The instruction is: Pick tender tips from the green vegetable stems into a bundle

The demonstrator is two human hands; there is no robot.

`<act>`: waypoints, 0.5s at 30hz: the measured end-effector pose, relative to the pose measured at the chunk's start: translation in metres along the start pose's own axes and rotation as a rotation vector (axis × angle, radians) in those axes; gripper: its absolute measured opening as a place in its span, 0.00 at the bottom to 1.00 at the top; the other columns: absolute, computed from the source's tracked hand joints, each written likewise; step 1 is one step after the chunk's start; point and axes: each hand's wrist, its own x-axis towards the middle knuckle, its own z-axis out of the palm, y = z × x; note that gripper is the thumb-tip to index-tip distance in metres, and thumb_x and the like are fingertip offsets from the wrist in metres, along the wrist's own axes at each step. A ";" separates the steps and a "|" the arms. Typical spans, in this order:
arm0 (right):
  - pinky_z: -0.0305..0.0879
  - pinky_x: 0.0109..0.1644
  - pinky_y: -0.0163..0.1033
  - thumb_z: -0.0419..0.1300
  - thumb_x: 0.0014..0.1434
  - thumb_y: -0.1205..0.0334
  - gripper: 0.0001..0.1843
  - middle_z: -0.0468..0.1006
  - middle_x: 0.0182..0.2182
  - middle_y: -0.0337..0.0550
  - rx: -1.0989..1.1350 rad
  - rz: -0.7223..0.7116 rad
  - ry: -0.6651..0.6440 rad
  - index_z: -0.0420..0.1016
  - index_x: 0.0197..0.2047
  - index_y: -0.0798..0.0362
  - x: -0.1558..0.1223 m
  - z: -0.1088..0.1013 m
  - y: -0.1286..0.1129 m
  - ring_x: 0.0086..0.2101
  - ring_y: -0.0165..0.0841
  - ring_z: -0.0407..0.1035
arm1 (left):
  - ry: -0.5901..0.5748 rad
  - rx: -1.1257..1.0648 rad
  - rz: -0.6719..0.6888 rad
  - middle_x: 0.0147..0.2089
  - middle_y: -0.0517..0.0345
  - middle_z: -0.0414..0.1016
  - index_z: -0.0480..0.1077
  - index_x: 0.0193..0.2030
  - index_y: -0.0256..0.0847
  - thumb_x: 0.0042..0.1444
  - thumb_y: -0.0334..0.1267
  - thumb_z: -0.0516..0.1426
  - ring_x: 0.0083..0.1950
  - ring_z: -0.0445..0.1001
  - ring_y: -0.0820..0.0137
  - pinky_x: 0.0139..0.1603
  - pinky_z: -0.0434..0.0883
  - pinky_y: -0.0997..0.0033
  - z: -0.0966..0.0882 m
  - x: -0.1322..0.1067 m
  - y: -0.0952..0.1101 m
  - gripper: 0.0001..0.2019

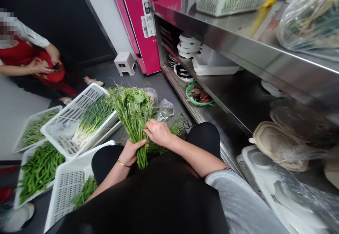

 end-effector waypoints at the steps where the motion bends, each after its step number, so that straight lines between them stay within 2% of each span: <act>1: 0.58 0.34 0.33 0.51 0.61 0.60 0.10 0.71 0.30 0.43 -0.034 -0.064 -0.003 0.71 0.34 0.54 -0.002 0.004 0.001 0.30 0.28 0.66 | -0.008 -0.003 -0.003 0.24 0.57 0.74 0.70 0.32 0.33 0.37 0.33 0.67 0.22 0.72 0.73 0.24 0.70 0.75 -0.001 -0.001 0.000 0.14; 3: 0.58 0.33 0.33 0.48 0.63 0.59 0.13 0.70 0.28 0.43 -0.063 -0.179 -0.008 0.70 0.33 0.54 -0.005 0.008 0.004 0.30 0.29 0.65 | -0.033 -0.006 -0.011 0.24 0.58 0.73 0.70 0.32 0.33 0.37 0.33 0.67 0.22 0.71 0.74 0.23 0.70 0.75 -0.002 -0.004 0.001 0.14; 5: 0.58 0.32 0.34 0.47 0.63 0.59 0.14 0.70 0.29 0.44 -0.036 -0.166 0.009 0.69 0.32 0.55 -0.005 0.008 0.007 0.29 0.30 0.65 | -0.054 -0.004 -0.013 0.23 0.58 0.73 0.70 0.33 0.33 0.37 0.33 0.66 0.22 0.70 0.74 0.22 0.68 0.76 -0.002 -0.005 0.003 0.15; 7: 0.60 0.31 0.34 0.49 0.61 0.58 0.13 0.70 0.29 0.45 0.103 -0.018 0.036 0.67 0.31 0.56 0.000 0.006 0.010 0.28 0.30 0.65 | -0.066 0.000 -0.001 0.24 0.58 0.73 0.70 0.34 0.34 0.38 0.33 0.66 0.21 0.69 0.75 0.22 0.67 0.77 -0.001 -0.005 0.006 0.15; 11: 0.62 0.23 0.32 0.52 0.58 0.55 0.13 0.67 0.17 0.35 0.711 0.384 -0.011 0.63 0.27 0.54 0.017 -0.007 0.021 0.18 0.26 0.63 | -0.111 0.023 0.010 0.22 0.58 0.72 0.70 0.32 0.33 0.39 0.33 0.66 0.21 0.68 0.76 0.21 0.65 0.78 -0.003 -0.003 0.008 0.12; 13: 0.61 0.20 0.31 0.56 0.55 0.52 0.14 0.66 0.14 0.32 0.919 0.503 0.075 0.63 0.27 0.54 0.026 -0.022 0.035 0.14 0.24 0.61 | -0.133 0.023 -0.007 0.22 0.58 0.71 0.71 0.32 0.32 0.39 0.33 0.65 0.21 0.68 0.76 0.20 0.65 0.78 -0.007 -0.003 0.007 0.12; 15: 0.61 0.18 0.30 0.61 0.49 0.52 0.15 0.66 0.14 0.31 1.025 0.543 0.200 0.64 0.27 0.55 0.032 -0.046 0.055 0.14 0.23 0.61 | -0.144 0.019 -0.031 0.23 0.58 0.72 0.71 0.34 0.32 0.39 0.32 0.65 0.21 0.68 0.75 0.20 0.65 0.78 -0.011 -0.002 0.006 0.13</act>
